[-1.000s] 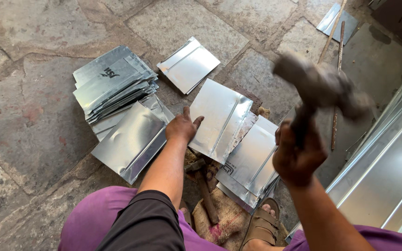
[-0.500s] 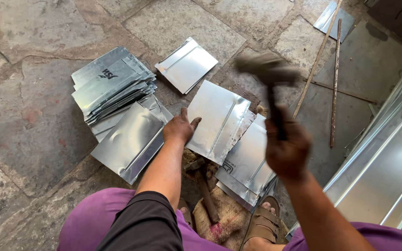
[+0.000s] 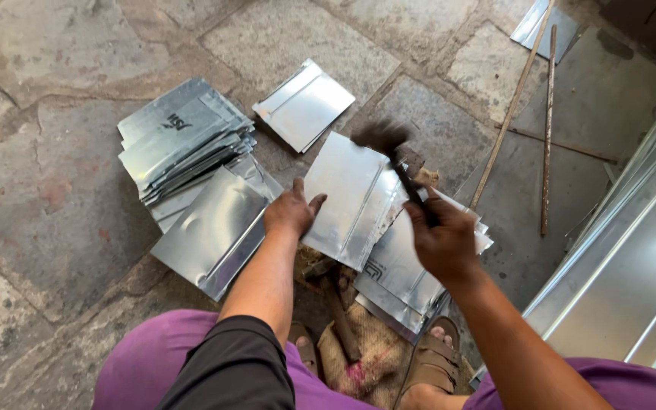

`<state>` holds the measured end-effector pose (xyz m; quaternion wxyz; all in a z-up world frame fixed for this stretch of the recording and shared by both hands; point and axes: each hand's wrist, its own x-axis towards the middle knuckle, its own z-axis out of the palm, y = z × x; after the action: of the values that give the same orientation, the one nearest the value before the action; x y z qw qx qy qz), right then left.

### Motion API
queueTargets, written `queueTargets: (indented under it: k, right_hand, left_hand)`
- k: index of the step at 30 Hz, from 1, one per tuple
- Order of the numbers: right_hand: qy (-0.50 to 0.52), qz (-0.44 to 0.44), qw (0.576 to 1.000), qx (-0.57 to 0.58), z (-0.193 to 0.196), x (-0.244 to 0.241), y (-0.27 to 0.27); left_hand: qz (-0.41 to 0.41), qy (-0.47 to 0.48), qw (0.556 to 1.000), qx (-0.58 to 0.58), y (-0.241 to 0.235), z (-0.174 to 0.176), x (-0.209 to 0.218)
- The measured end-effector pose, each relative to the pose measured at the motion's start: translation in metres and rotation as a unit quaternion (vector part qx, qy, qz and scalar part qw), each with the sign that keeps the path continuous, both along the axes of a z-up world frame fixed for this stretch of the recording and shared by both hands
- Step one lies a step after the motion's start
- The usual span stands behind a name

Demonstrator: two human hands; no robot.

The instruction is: The person sits on the floor and hammers the surface and edges of several rectangular metal sheets one at a time, using a hammer to flatten and shape them on a wooden block before placing them into a stack.

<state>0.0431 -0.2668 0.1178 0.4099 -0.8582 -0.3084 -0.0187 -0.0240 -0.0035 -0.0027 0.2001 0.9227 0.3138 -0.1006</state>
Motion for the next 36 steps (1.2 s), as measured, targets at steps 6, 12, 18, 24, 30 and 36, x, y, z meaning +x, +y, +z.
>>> queueTargets:
  k: [6,12,18,24,30,36]
  right_hand:
    - [-0.167,0.041,0.95,0.26,0.017,0.002,-0.02]
    - [-0.02,0.086,0.996,-0.02,-0.076,-0.002,-0.011]
    - [0.023,-0.026,0.999,-0.005,-0.015,0.004,-0.003]
    - [-0.187,0.014,0.958,0.215,0.021,0.007,-0.019]
    - [-0.018,0.065,0.998,-0.004,-0.051,-0.005,-0.006]
    - [0.114,-0.059,0.989,-0.074,-0.01,0.002,0.002]
  left_hand:
    - [-0.001,0.05,0.997,-0.059,-0.002,0.019,-0.006]
    - [-0.005,0.056,0.998,-0.039,-0.003,0.021,-0.007]
    - [0.0,0.039,0.999,-0.027,-0.002,0.015,-0.012]
    - [-0.008,0.035,0.999,-0.027,-0.001,0.015,-0.012]
    - [-0.012,0.037,0.999,-0.014,-0.002,0.018,-0.014]
    - [-0.02,0.045,0.999,-0.009,-0.003,0.018,-0.017]
